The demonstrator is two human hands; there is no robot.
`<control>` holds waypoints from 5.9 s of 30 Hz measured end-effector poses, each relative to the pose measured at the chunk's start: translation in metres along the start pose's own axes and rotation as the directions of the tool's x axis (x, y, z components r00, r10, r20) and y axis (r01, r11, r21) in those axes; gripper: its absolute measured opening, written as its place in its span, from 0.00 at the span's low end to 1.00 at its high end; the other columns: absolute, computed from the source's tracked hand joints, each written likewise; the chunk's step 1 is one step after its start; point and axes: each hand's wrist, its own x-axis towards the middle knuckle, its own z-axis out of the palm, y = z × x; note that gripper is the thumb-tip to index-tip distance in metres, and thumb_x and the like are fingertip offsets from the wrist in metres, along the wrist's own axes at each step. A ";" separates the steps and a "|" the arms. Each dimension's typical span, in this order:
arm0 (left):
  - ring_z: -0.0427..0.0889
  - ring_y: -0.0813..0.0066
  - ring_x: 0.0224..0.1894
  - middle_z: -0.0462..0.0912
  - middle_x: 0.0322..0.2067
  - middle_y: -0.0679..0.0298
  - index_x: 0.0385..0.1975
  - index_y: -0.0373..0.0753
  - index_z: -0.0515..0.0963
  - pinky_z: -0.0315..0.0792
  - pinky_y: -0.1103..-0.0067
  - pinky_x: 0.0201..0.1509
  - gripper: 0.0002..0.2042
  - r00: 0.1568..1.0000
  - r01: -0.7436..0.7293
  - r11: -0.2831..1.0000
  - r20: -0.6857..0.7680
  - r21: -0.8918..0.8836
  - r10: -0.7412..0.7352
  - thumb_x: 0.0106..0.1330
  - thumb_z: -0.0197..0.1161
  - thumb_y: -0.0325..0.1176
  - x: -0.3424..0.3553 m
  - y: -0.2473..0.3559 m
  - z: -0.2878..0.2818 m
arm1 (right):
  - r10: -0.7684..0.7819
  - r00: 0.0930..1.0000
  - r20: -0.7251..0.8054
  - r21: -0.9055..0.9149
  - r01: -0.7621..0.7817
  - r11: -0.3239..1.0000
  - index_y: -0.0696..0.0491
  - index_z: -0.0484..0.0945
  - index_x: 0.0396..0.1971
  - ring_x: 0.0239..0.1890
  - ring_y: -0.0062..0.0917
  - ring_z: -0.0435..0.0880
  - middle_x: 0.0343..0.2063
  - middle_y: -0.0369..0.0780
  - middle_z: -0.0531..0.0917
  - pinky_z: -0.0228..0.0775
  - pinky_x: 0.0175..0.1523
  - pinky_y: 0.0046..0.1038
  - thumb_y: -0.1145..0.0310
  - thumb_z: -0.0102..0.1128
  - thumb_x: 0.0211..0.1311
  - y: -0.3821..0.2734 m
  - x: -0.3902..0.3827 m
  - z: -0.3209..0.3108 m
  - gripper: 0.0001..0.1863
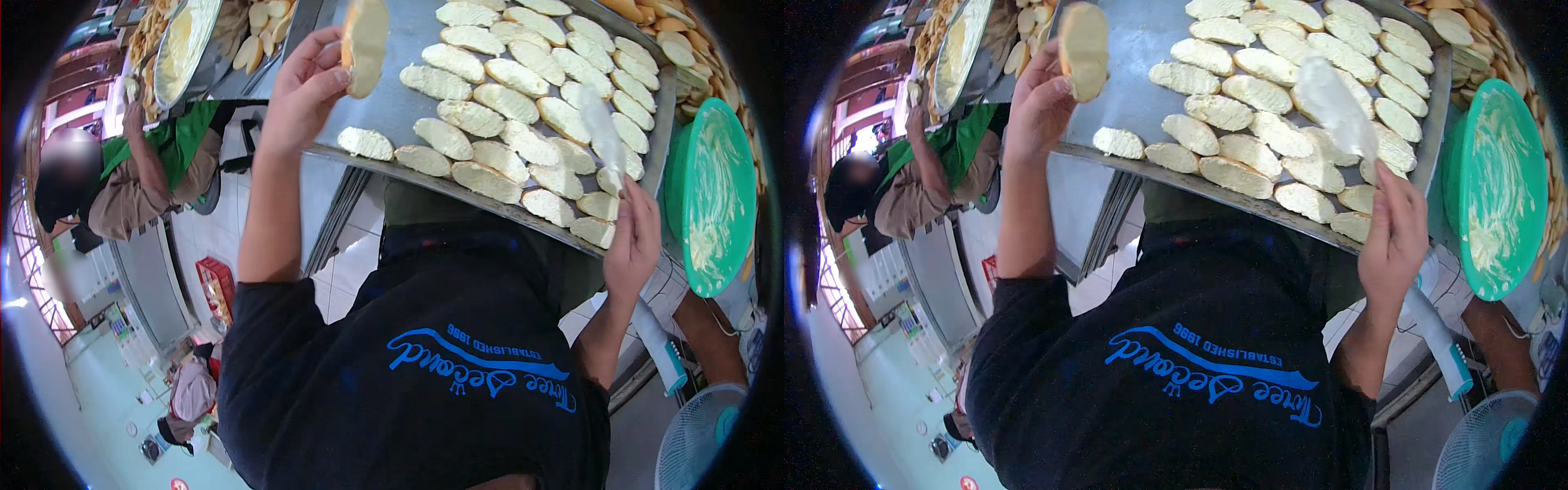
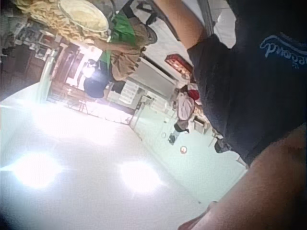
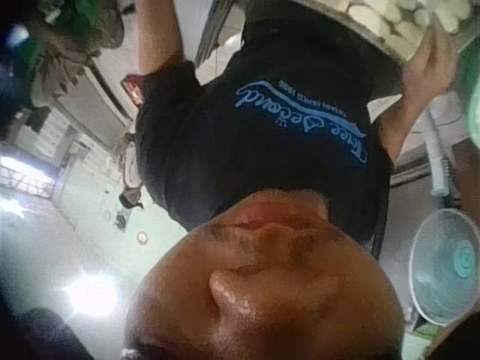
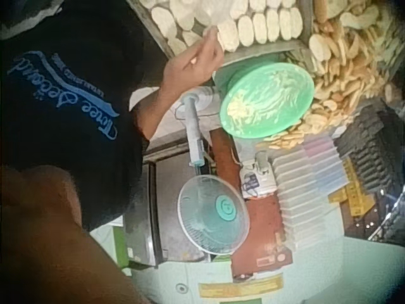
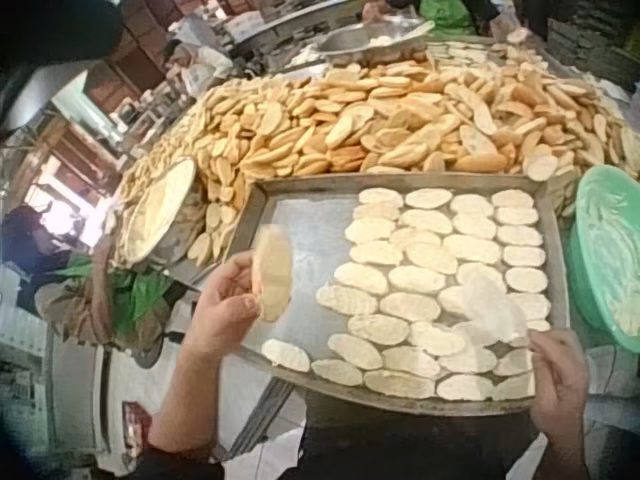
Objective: Spreading butter or cream on sliced bread for bakery production.
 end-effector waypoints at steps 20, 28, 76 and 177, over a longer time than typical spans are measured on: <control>0.78 0.66 0.28 0.79 0.29 0.57 0.35 0.34 0.77 0.72 0.75 0.36 0.21 0.668 -0.075 -0.125 -0.043 0.989 -0.743 0.40 0.62 0.39 0.066 0.002 -0.029 | 0.173 0.983 -0.055 0.211 -0.158 0.965 0.63 0.69 0.48 0.43 0.23 0.73 0.42 0.44 0.74 0.64 0.49 0.22 0.80 0.43 0.61 0.015 -0.022 -0.007 0.15; 0.74 0.63 0.44 0.75 0.41 0.55 0.47 0.40 0.71 0.68 0.73 0.48 0.23 0.859 -0.249 0.012 0.226 0.968 -0.460 0.51 0.61 0.40 0.044 -0.021 -0.028 | 0.181 0.983 -0.036 0.194 -0.171 0.966 0.63 0.69 0.49 0.45 0.23 0.73 0.45 0.44 0.73 0.64 0.51 0.23 0.80 0.43 0.62 0.019 -0.025 -0.007 0.16; 0.72 0.59 0.46 0.75 0.40 0.54 0.45 0.43 0.74 0.65 0.71 0.52 0.19 0.849 -0.283 0.204 0.344 0.937 -0.401 0.50 0.52 0.33 0.016 -0.049 -0.038 | 0.159 0.987 -0.010 0.155 -0.155 0.976 0.60 0.72 0.47 0.39 0.21 0.73 0.37 0.41 0.75 0.63 0.46 0.20 0.78 0.45 0.61 0.018 -0.028 0.000 0.15; 0.77 0.60 0.36 0.78 0.33 0.53 0.32 0.36 0.79 0.70 0.72 0.42 0.17 0.863 -0.113 0.354 -0.084 0.929 0.498 0.53 0.59 0.44 0.324 0.063 -0.043 | 0.232 0.973 0.001 0.137 -0.230 0.964 0.62 0.73 0.42 0.40 0.29 0.74 0.37 0.45 0.75 0.65 0.46 0.24 0.80 0.47 0.57 0.018 0.004 -0.011 0.13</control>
